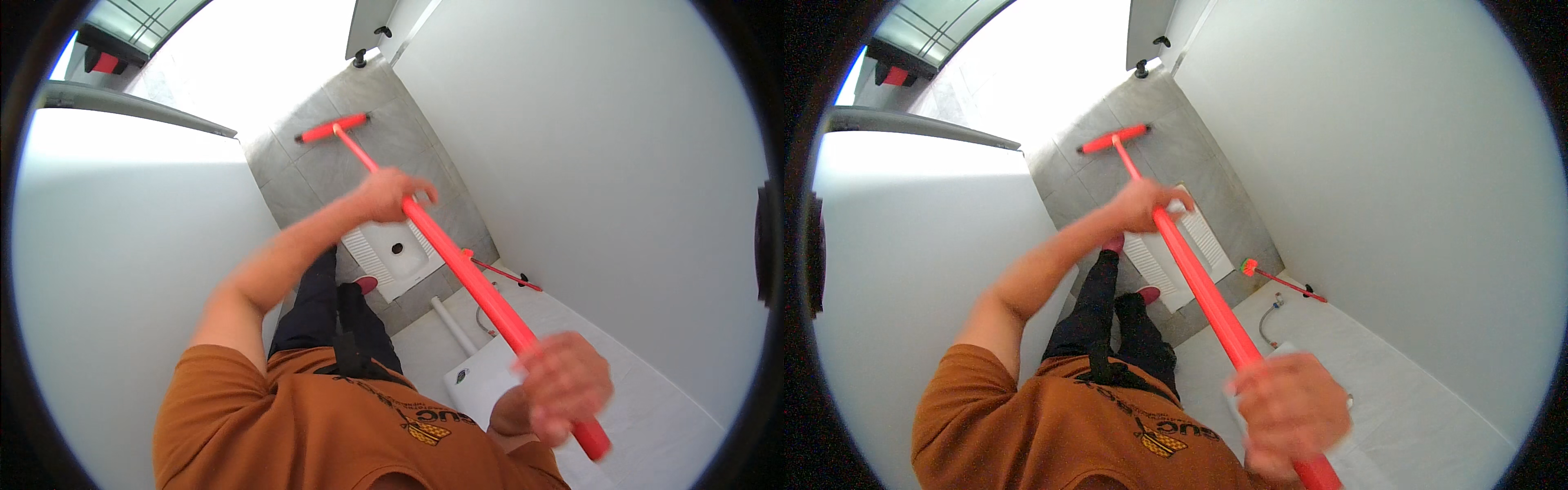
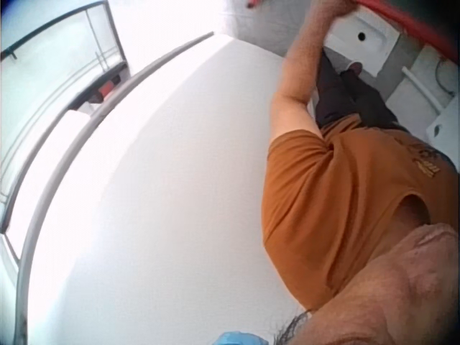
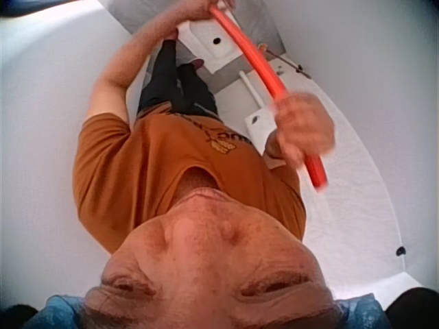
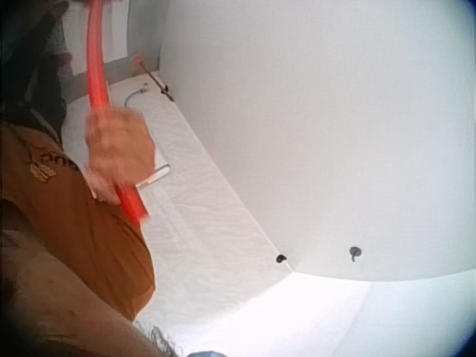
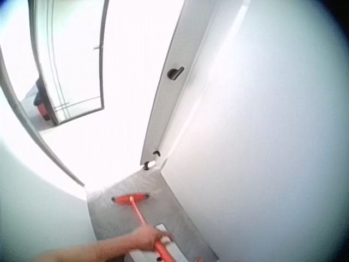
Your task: The person pours liquid from a white bottle into a squat toilet and then uses a red broom to scrub the toilet bowl and the surrounding floor area. The person also briefly handles a large metal basin and a toilet flush handle during the cleaning process.
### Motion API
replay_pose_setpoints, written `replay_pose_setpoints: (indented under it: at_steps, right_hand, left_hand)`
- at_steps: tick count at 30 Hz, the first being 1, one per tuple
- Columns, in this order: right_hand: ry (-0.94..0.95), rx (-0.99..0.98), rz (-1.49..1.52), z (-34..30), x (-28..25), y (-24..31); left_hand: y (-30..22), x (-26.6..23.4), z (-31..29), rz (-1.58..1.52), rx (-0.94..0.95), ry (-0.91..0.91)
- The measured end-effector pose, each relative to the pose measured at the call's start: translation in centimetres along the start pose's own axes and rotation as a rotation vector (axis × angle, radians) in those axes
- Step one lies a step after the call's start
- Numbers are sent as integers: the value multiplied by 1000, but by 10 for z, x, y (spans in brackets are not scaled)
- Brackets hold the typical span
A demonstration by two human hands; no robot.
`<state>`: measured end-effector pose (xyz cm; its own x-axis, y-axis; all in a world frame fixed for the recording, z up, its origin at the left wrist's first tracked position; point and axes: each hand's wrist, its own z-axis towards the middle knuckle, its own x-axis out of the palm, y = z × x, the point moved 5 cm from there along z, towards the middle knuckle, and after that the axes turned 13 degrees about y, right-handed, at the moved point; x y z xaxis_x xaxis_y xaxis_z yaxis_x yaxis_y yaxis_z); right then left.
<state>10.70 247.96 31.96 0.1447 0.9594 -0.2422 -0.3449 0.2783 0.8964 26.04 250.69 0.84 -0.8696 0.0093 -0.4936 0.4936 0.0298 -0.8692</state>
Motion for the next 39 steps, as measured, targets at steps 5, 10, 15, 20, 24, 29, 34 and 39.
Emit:
replay_pose_setpoints:
  at_steps: [5,10,15,20,24,29,34,39]
  right_hand:
    - [-73,345,-167,-6,33,-94]
    - [-132,329,-100,-27,24,-69]
    - [15,219,37,-43,1,8]
    - [148,-48,267,-76,-53,63]
    - [-276,280,88,-119,-17,32]
    - [-116,392,248,-144,25,-9]
    - [-103,342,112,-152,23,32]
    - [-21,299,5,-170,16,65]
  left_hand:
    - [110,-40,14,91,-159,156]
    - [99,66,13,27,56,102]
    - [-39,150,12,-240,89,210]
    - [-118,115,-10,-159,7,-18]
    - [-61,106,-66,51,-180,-361]
    - [-10,163,-103,38,-160,-440]
    - [-52,209,-60,-166,-31,-324]
    - [-90,241,-30,-267,70,-161]
